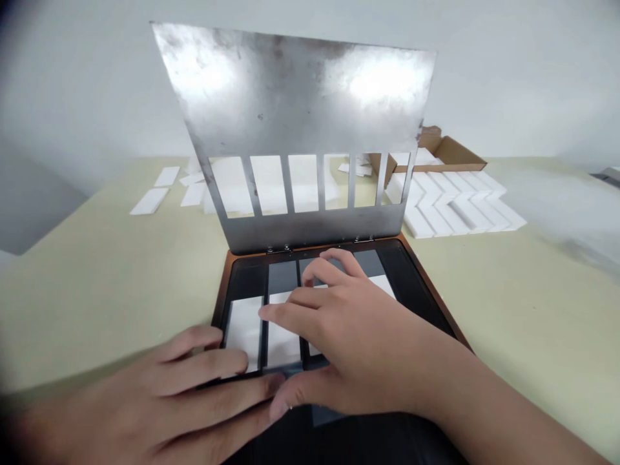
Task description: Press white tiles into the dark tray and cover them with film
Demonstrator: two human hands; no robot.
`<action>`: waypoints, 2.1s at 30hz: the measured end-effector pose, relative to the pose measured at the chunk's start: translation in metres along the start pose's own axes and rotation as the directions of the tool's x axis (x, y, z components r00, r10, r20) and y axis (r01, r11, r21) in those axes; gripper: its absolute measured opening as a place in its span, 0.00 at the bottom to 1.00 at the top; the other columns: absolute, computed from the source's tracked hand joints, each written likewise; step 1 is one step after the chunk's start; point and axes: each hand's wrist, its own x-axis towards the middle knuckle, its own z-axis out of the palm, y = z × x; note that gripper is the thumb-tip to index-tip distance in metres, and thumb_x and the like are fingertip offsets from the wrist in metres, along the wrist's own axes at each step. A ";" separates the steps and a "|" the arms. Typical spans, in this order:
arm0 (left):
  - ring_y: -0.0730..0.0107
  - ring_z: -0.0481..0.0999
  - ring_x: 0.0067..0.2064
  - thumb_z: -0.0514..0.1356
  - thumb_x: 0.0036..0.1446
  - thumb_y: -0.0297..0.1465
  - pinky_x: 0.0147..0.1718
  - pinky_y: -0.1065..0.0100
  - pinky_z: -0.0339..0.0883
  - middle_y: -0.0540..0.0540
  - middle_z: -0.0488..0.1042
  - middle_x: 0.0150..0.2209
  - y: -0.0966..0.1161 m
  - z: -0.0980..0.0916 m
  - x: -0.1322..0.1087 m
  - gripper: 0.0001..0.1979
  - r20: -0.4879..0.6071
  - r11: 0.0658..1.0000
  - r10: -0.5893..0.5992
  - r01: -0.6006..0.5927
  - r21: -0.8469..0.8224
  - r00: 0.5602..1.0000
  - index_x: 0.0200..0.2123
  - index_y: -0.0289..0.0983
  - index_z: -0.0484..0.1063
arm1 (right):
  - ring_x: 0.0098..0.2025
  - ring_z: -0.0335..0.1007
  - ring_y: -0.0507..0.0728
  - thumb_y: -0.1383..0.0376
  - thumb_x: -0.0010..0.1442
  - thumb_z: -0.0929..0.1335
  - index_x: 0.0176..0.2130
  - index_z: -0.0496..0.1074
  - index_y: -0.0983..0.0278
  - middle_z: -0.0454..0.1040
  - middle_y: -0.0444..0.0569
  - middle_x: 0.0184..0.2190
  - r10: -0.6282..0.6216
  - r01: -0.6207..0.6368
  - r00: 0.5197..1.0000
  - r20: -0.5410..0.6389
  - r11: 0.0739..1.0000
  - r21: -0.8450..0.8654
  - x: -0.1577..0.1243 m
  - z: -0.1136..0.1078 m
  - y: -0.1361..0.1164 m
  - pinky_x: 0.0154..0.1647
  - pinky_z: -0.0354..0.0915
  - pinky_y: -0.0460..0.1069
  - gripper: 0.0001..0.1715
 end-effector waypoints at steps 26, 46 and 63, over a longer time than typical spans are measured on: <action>0.56 0.74 0.55 0.55 0.75 0.48 0.53 0.56 0.59 0.50 0.69 0.71 -0.009 0.004 -0.003 0.28 0.113 0.999 -0.045 0.045 0.002 0.993 0.67 0.36 0.72 | 0.54 0.62 0.63 0.67 0.73 0.68 0.69 0.66 0.63 0.82 0.49 0.49 -0.009 0.011 1.000 0.029 0.997 -0.071 0.004 0.006 0.004 0.66 0.52 0.64 0.28; 0.54 0.74 0.50 0.58 0.74 0.45 0.51 0.55 0.60 0.43 0.77 0.64 -0.007 0.008 -0.003 0.22 -0.025 0.992 -0.116 0.115 -0.051 0.993 0.60 0.38 0.78 | 0.62 0.63 0.64 0.48 0.73 0.68 0.71 0.65 0.60 0.80 0.50 0.52 0.056 -0.054 0.995 0.087 0.998 -0.029 0.002 0.000 0.007 0.72 0.45 0.63 0.35; 0.67 0.77 0.42 0.58 0.74 0.37 0.43 0.56 0.68 0.56 0.84 0.53 0.000 0.014 0.002 0.15 -0.110 0.999 -0.004 -0.002 -0.050 0.994 0.50 0.40 0.84 | 0.60 0.66 0.63 0.56 0.70 0.71 0.69 0.67 0.62 0.79 0.49 0.58 0.025 -0.019 0.996 0.082 0.997 -0.078 0.002 0.003 0.004 0.74 0.43 0.64 0.33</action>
